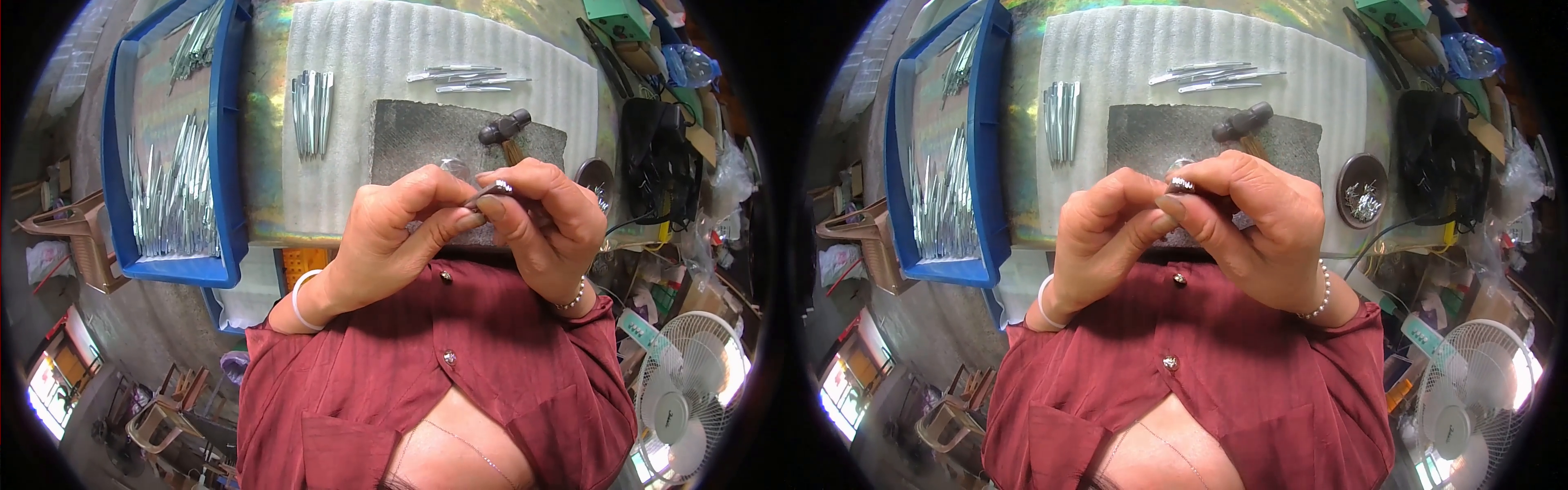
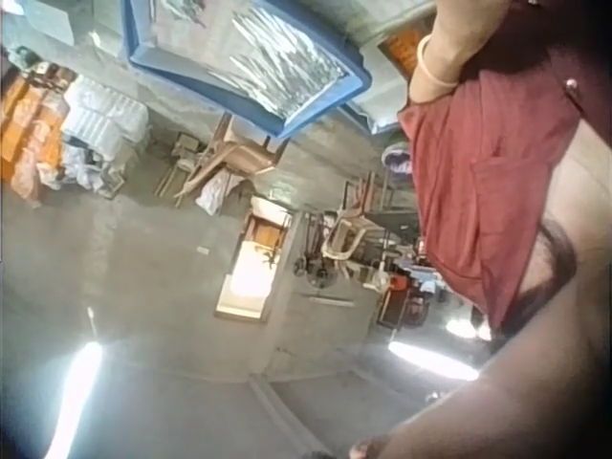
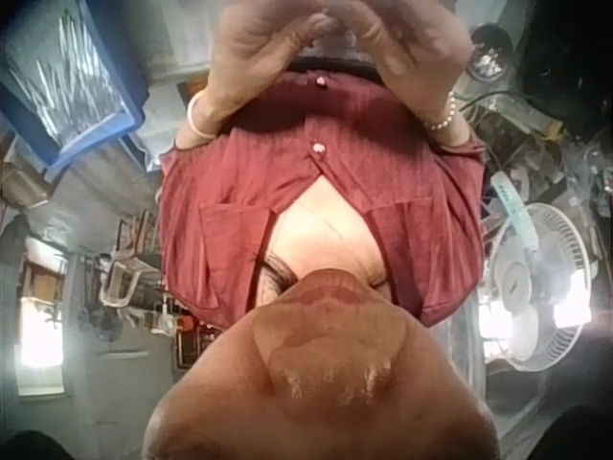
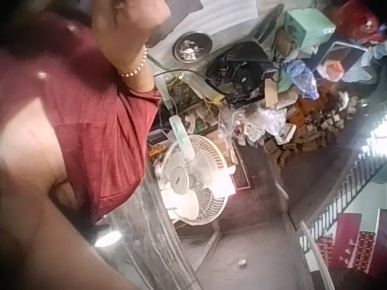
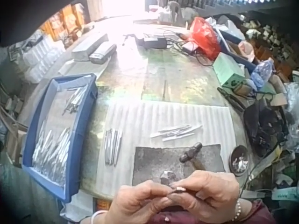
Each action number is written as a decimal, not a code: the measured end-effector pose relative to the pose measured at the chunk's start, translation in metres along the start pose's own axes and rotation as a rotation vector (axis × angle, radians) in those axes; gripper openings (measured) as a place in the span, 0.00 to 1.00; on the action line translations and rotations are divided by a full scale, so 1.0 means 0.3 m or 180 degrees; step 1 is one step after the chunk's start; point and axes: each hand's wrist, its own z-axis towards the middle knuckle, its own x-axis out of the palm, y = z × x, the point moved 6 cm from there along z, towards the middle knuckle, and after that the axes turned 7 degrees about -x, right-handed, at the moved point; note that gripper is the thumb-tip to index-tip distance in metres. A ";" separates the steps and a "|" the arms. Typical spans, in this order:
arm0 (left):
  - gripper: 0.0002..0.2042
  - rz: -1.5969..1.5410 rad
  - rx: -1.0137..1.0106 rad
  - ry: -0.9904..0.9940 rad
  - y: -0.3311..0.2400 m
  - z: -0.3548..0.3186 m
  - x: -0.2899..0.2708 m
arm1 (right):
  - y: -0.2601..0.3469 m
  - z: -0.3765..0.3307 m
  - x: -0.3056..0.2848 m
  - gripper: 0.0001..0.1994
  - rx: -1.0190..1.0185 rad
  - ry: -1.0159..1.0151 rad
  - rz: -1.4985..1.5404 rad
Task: Hammering and inspecting small metal parts at a manufacturing workbench.
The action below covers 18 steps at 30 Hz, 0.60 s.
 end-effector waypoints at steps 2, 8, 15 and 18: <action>0.05 -0.0046 -0.0015 0.0058 0.003 -0.001 0.003 | -0.002 0.002 0.002 0.08 0.0074 -0.0013 0.0082; 0.07 -0.0062 -0.0035 0.0160 0.015 -0.006 0.012 | -0.011 0.004 -0.002 0.08 -0.0085 0.0095 0.0151; 0.06 -0.0178 0.0265 0.0180 -0.002 0.006 0.020 | -0.005 0.002 -0.015 0.09 -0.0111 0.0009 0.0347; 0.06 -0.0210 0.0140 0.0159 0.006 0.005 0.022 | -0.003 -0.003 -0.017 0.09 -0.0173 -0.0049 0.0207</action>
